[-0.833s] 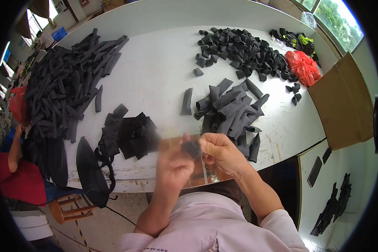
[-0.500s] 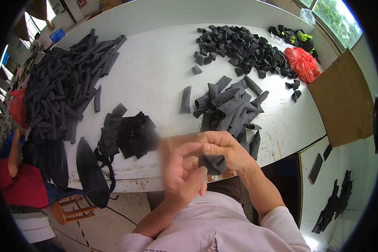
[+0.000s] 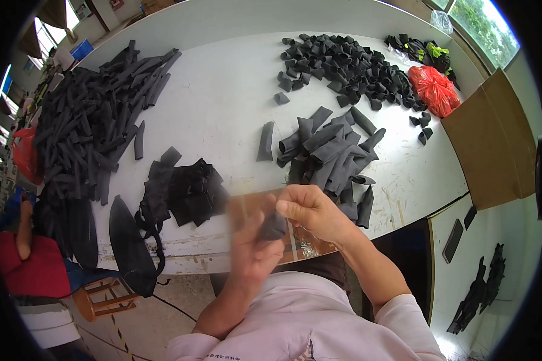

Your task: The recorder is assembling or inspecting small black foam components at a workbench in a factory setting.

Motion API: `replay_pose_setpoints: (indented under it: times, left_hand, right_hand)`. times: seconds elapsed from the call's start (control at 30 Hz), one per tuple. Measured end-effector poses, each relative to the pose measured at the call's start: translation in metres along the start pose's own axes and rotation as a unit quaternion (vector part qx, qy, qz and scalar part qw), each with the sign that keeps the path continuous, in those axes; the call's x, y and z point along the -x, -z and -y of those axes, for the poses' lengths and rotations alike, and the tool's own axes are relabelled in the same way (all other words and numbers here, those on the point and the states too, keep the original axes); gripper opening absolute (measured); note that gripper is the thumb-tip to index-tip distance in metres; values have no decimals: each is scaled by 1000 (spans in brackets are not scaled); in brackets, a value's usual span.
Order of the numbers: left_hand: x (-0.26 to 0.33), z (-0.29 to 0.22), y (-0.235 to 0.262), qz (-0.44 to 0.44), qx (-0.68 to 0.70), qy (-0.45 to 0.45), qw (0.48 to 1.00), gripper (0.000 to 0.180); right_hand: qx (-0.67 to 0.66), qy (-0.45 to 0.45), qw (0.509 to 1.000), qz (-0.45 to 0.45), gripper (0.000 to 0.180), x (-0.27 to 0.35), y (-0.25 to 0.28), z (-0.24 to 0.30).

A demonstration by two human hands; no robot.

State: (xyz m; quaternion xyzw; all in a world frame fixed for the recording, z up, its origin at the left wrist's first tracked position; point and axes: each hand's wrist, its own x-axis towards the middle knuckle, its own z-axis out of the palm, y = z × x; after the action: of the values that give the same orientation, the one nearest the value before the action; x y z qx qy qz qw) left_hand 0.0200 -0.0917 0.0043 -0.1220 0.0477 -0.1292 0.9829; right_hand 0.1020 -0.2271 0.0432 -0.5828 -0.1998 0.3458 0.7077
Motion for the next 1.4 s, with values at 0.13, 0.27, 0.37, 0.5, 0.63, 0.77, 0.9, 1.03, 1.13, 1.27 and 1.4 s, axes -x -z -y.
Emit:
replay_pose_setpoints:
  times: [0.13, 0.27, 0.37, 0.5, 0.63, 0.77, 0.9, 1.03, 1.13, 1.27, 1.4]
  left_hand:
    - [11, 11, 10, 9, -270, -9, 963, 36]
    - [-2, 12, -24, -39, -810, -318, 492, 32]
    - [-9, 0, -26, 81, -849, -323, 411, 15]
    - [-4, 15, -37, 53, -760, -377, 527, 18]
    - [-1, 6, -23, 70, -759, -396, 513, 13]
    - [-8, 0, -1, 30, -795, -347, 496, 19]
    - [-13, -11, -6, 70, -801, -342, 487, 18]
    - [-8, 4, -27, -11, -718, -353, 600, 20]
    - [-7, -8, 7, -42, -758, -296, 579, 20]
    - [-10, -8, 5, -5, -762, -314, 566, 18]
    - [-10, -6, -31, 107, -841, -376, 373, 18]
  right_hand:
    - [-88, -61, 994, -18, 28, 18, 9, -40]
    - [-36, -25, 996, -73, 29, 15, 10, -37]
    - [109, 67, 985, -115, 28, 22, 9, -19]
    - [427, 265, 861, -77, 27, 25, -5, 14]
    - [601, 251, 758, -17, 21, 21, 0, 11]
    - [570, 224, 790, -38, 27, 19, 9, -24]
    - [549, 211, 808, -37, 17, 20, 5, -14]
    - [542, 241, 804, -37, 22, 16, 1, 3]
    - [529, 244, 812, -40, 24, 13, 8, -20]
    - [492, 257, 830, -63, 24, 15, 7, -36]
    - [462, 268, 844, -47, 22, 18, 10, -23]
